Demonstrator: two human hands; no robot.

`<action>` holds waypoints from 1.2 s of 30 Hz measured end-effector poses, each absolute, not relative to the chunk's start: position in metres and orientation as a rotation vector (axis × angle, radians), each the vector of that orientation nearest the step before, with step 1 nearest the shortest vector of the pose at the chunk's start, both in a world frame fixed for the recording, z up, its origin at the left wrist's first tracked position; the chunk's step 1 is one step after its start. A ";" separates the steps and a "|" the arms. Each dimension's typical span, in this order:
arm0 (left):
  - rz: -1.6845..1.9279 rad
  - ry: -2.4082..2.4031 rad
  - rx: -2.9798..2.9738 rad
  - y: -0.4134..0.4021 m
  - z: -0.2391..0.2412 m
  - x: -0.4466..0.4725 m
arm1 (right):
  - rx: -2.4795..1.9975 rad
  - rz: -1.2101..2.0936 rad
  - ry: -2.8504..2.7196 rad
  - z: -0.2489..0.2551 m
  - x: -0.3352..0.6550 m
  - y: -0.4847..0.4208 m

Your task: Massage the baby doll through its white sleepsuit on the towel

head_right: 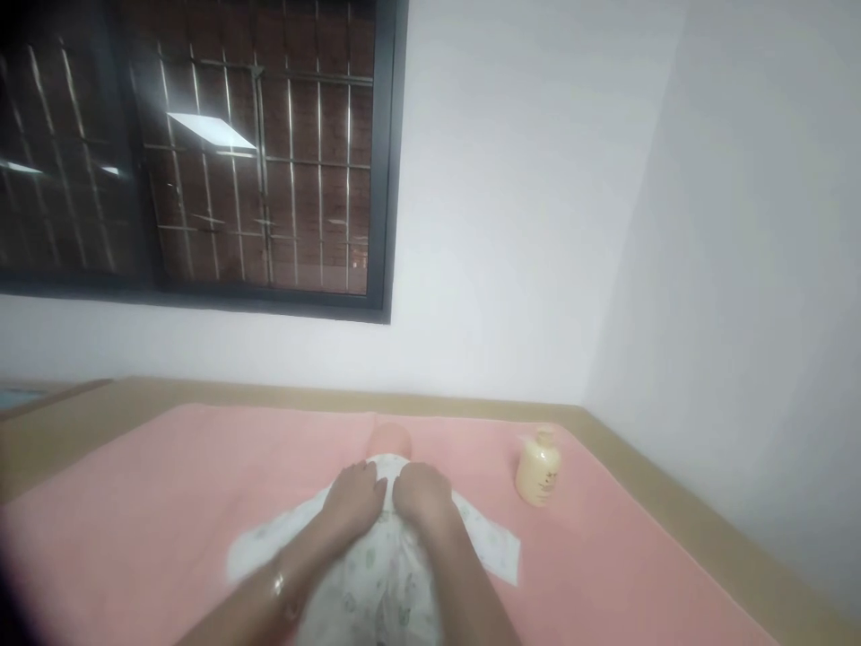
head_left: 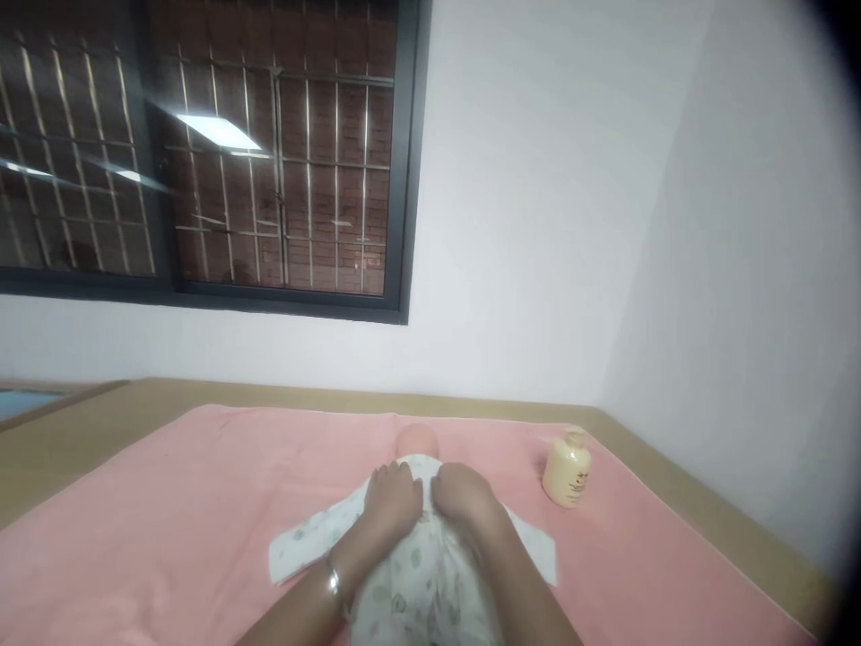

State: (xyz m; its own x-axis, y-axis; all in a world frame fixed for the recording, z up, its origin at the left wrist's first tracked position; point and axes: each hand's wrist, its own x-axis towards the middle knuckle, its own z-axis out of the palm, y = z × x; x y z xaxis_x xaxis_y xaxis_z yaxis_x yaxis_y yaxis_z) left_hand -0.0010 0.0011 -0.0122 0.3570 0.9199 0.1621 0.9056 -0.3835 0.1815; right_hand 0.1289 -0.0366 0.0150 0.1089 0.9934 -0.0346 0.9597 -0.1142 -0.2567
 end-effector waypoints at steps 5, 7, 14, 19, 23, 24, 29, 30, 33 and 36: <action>0.332 1.719 2.611 -0.017 -0.007 0.000 | -2.225 0.330 -1.845 0.000 0.135 -0.022; 0.297 1.681 2.717 -0.029 -0.006 0.002 | -2.225 0.367 -1.823 -0.005 0.140 -0.015; 0.332 1.664 2.564 -0.006 -0.010 -0.003 | -2.083 0.476 -1.951 0.009 0.147 -0.026; 0.233 1.773 2.265 0.032 -0.014 -0.012 | -2.001 0.355 -2.092 0.027 0.135 -0.048; 0.230 1.758 2.347 0.017 -0.010 -0.011 | -2.037 0.379 -2.042 0.022 0.136 -0.044; 0.225 1.752 2.410 0.009 -0.008 -0.009 | -2.059 0.391 -2.020 0.019 0.138 -0.039; 0.176 1.617 2.716 -0.019 -0.004 -0.002 | -2.098 0.516 -1.866 -0.004 0.154 -0.010; 0.226 1.624 2.699 -0.018 -0.004 -0.001 | -2.094 0.530 -1.859 -0.006 0.156 -0.007; 0.343 1.697 2.490 -0.005 -0.007 -0.002 | -2.105 0.526 -1.881 -0.004 0.155 -0.010; 0.318 1.660 2.249 0.013 -0.006 -0.010 | -2.117 0.374 -2.012 0.011 0.146 -0.029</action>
